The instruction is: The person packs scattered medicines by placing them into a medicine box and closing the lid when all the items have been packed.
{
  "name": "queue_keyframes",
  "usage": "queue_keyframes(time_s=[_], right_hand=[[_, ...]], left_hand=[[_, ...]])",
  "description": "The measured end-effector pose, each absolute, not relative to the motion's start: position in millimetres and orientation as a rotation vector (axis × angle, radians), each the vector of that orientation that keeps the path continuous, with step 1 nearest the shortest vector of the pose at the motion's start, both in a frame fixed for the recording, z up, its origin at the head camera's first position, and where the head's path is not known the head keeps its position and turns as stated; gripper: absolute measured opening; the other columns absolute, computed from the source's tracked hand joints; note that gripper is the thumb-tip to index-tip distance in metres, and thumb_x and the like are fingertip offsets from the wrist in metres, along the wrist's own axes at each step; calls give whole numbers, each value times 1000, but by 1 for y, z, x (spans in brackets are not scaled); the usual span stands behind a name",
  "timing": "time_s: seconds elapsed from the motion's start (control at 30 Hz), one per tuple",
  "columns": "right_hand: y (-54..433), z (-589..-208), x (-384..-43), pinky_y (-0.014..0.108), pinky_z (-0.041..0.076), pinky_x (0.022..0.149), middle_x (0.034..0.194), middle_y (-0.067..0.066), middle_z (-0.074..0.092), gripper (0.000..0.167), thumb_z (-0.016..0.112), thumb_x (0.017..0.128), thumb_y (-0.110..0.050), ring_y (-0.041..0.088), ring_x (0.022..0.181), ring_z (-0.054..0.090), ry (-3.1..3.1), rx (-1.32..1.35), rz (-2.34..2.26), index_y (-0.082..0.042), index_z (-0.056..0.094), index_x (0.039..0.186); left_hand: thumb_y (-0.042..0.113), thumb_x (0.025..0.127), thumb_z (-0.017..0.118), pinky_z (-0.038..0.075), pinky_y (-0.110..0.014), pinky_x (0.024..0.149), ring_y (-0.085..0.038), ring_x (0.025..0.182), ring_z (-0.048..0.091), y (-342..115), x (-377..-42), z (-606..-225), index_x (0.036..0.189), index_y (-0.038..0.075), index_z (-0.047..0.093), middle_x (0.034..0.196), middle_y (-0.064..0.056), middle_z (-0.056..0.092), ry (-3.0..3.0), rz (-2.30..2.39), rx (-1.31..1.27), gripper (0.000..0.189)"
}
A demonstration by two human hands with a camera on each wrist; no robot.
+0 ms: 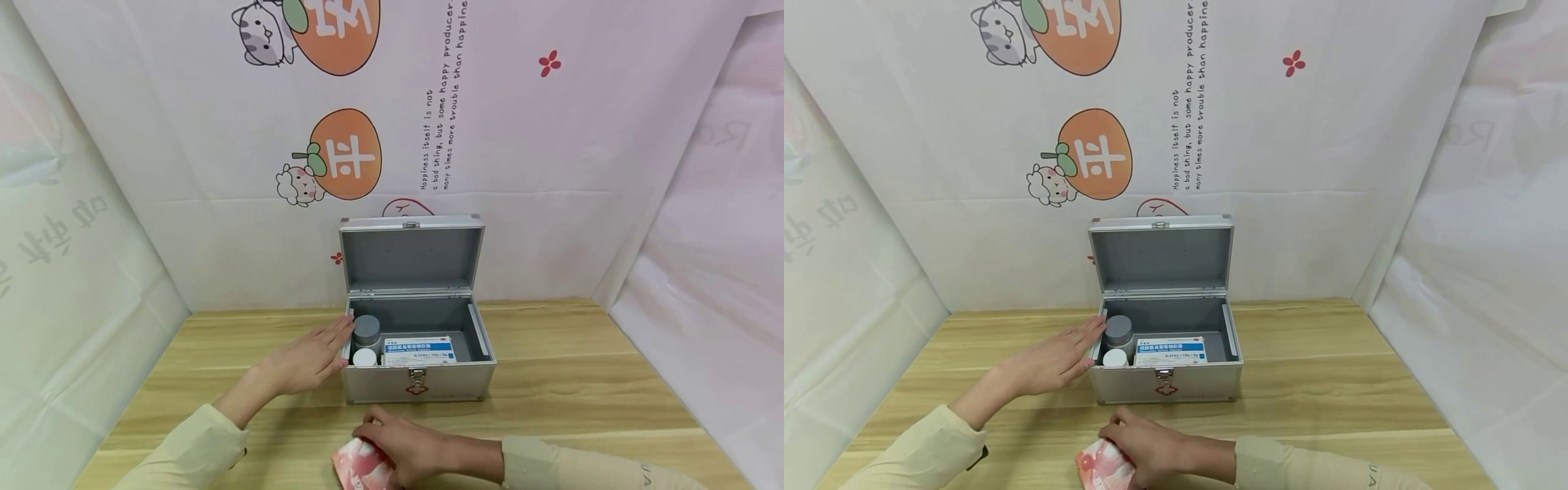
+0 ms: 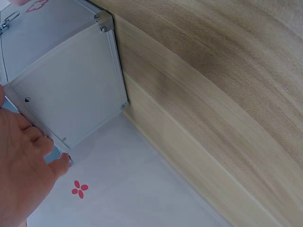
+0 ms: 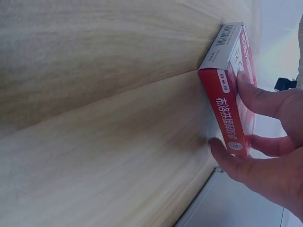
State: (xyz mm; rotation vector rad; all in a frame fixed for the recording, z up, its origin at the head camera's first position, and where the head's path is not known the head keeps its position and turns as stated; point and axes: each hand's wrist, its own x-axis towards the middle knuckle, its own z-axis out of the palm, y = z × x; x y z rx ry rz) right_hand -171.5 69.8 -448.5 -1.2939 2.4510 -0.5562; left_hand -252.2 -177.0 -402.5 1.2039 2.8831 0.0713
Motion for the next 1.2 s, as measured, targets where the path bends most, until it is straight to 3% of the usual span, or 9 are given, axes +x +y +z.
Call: queue_keyframes(time_s=[0.13, 0.3, 0.5, 0.7, 0.93, 1.2], right_hand=[[72, -447, -172, 13, 49, 82, 123, -4, 44, 73, 87, 68, -3, -2, 99, 46, 2382, -1188, -697, -19, 57, 133], [77, -445, -178, 16, 53, 82, 118, -8, 54, 65, 81, 75, -1, 0, 96, 54, 2136, -946, -1038, -25, 58, 131], [83, -461, -189, 22, 58, 82, 106, -6, 67, 59, 78, 84, -7, 4, 93, 64, 1969, -869, -1183, -14, 53, 137], [80, -454, -179, 20, 54, 79, 94, -1, 69, 32, 77, 79, 2, 9, 87, 63, 1906, -695, -1312, -2, 67, 109], [81, -452, -175, 28, 57, 86, 103, 6, 71, 24, 67, 89, 2, 15, 92, 64, 1833, -596, -1339, -4, 63, 112], [88, -450, -175, 16, 49, 67, 90, 7, 74, 18, 67, 88, 2, 5, 77, 60, 1788, -610, -1415, 3, 68, 106]], left_hand=[[39, 108, 35, 29, -51, 121, -30, 155, 18, -177, -252, -402, 157, -1, 21, 167, -18, 16, 2886, 71, 1211, 65], [39, 108, 35, 29, -52, 121, -30, 155, 18, -177, -252, -403, 158, 0, 20, 167, -18, 15, 2882, 78, 1206, 65], [40, 108, 34, 28, -51, 121, -30, 155, 17, -177, -253, -403, 158, 0, 20, 167, -17, 14, 2881, 80, 1199, 65], [39, 108, 35, 28, -52, 121, -31, 155, 17, -177, -253, -404, 157, -1, 21, 167, -18, 15, 2878, 78, 1208, 65], [37, 108, 36, 29, -53, 120, -33, 154, 19, -177, -253, -404, 156, -3, 23, 166, -19, 17, 2885, 91, 1226, 64], [39, 108, 36, 28, -52, 122, -31, 155, 17, -177, -252, -402, 157, -1, 21, 167, -18, 16, 2879, 80, 1205, 65]])
